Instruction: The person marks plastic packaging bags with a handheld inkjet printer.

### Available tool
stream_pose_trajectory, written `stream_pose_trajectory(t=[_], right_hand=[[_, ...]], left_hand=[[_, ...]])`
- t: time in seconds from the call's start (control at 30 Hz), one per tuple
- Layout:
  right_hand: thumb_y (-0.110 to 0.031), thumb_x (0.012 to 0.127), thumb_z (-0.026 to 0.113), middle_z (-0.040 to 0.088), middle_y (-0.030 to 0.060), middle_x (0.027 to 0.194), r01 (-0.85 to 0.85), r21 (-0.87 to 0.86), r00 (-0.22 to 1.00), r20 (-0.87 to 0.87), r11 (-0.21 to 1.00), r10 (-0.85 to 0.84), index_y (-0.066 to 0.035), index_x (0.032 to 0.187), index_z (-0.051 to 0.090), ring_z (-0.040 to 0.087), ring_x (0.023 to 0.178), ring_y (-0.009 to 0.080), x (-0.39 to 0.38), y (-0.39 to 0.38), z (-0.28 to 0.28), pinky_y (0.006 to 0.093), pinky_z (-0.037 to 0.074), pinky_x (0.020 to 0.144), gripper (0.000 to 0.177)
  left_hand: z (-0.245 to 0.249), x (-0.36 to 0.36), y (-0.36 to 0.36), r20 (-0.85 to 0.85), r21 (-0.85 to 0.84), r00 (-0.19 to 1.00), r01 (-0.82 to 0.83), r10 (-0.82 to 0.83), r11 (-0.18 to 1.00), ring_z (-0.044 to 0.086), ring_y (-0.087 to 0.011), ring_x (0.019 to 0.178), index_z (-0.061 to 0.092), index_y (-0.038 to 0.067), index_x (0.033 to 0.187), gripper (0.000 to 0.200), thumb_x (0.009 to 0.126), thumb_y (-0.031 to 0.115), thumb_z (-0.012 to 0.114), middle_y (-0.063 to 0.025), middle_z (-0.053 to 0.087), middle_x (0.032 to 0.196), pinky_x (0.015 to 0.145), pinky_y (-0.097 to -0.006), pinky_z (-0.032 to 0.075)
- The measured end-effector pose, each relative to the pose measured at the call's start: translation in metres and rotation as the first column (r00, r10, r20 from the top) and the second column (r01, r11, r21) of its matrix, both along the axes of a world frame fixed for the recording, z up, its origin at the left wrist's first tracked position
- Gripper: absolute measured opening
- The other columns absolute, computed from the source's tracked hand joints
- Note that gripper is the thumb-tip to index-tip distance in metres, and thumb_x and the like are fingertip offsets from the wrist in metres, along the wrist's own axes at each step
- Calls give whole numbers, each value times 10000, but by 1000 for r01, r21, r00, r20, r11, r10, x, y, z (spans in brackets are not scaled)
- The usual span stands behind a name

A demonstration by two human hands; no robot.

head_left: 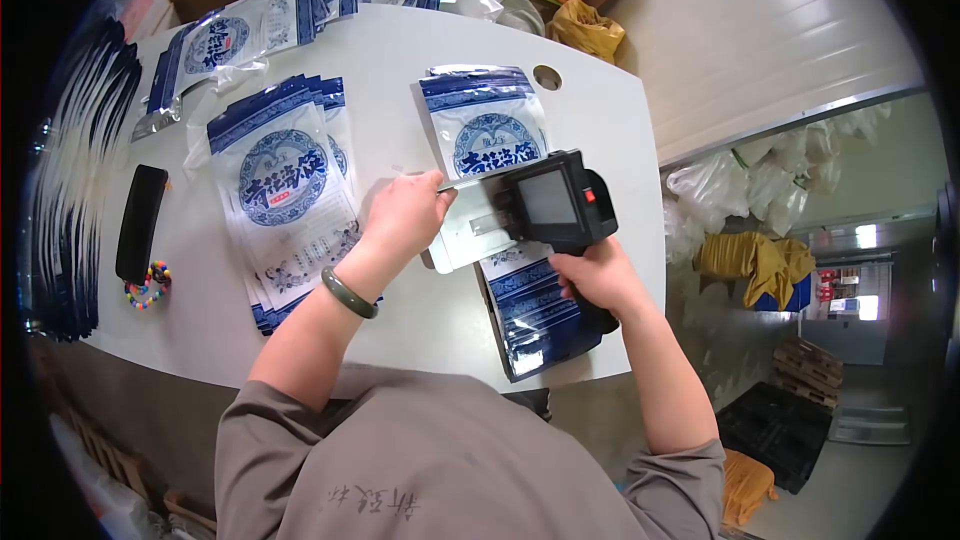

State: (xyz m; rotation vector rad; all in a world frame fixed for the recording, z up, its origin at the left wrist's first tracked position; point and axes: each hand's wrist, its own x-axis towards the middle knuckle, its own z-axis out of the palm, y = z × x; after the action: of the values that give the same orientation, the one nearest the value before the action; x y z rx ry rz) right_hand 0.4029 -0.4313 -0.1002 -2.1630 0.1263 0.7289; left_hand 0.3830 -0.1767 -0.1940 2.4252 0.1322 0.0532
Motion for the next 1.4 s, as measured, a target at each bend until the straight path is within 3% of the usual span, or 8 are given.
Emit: stream_pose_trajectory(t=[0.27,0.4,0.53,0.7,0.8,0.9,1.07,1.4], right_hand=[[-118,859,680,624,94,681,320,156,942,53,935,-331,30,959,626,645,541,198,24,-63,-1,317,548,506,187],[-124,893,653,665,196,1123,247,625,933,54,741,-357,81,1280,558,693,1021,300,3,-80,-6,408,540,949,448],[-83,876,622,657,214,1183,280,761,919,-37,586,-392,79,1295,556,687,1046,330,-34,-72,-6,462,492,1043,454],[-147,885,604,713,200,958,296,785,924,-93,544,-370,77,1306,536,612,1197,395,-65,-76,-23,502,475,1054,482],[-159,886,602,714,199,941,292,786,920,-74,546,-385,84,1313,523,604,1203,399,-77,-82,-30,510,470,1056,498],[-166,885,603,713,200,939,328,793,890,-77,513,-450,91,1312,521,610,1185,398,-85,-82,-35,508,473,1050,505],[-135,856,638,720,202,913,365,818,866,-124,444,-484,82,1272,553,637,1142,389,-95,-85,-42,492,473,1032,476],[-124,857,623,719,203,906,388,802,854,-127,454,-505,89,1268,556,658,1096,386,-106,-87,-52,497,472,1035,467]], left_hand=[[-2,-3,1,70,-45,998,-6,9,999,668,-412,801,643,31,953,250,951,280,635,-219,682,828,727,-500,516],[11,-18,4,27,-161,999,41,-37,986,652,-378,735,625,0,930,241,950,240,635,-223,655,789,664,-455,496],[22,-47,0,-8,-249,987,152,-160,957,600,-269,582,614,-20,908,228,952,203,625,-170,591,682,584,-391,476],[40,-71,-8,-207,-388,946,155,-250,909,514,-89,530,634,1,879,230,988,200,599,-29,540,631,485,-298,438],[56,-66,-6,-477,-581,815,-10,-330,814,567,-186,567,655,-32,901,436,1007,387,593,-95,598,651,578,-338,489],[22,-47,-2,-335,-597,920,-38,-205,801,562,-129,520,672,-28,890,569,1016,511,539,-55,605,644,526,-305,483],[1,16,-17,-254,-325,946,-281,203,903,621,-178,492,649,2,778,560,968,527,607,-97,649,645,533,-324,493],[1,17,-24,90,-241,975,-178,205,954,601,-216,525,651,9,758,307,893,271,736,-112,655,625,544,-337,467]])
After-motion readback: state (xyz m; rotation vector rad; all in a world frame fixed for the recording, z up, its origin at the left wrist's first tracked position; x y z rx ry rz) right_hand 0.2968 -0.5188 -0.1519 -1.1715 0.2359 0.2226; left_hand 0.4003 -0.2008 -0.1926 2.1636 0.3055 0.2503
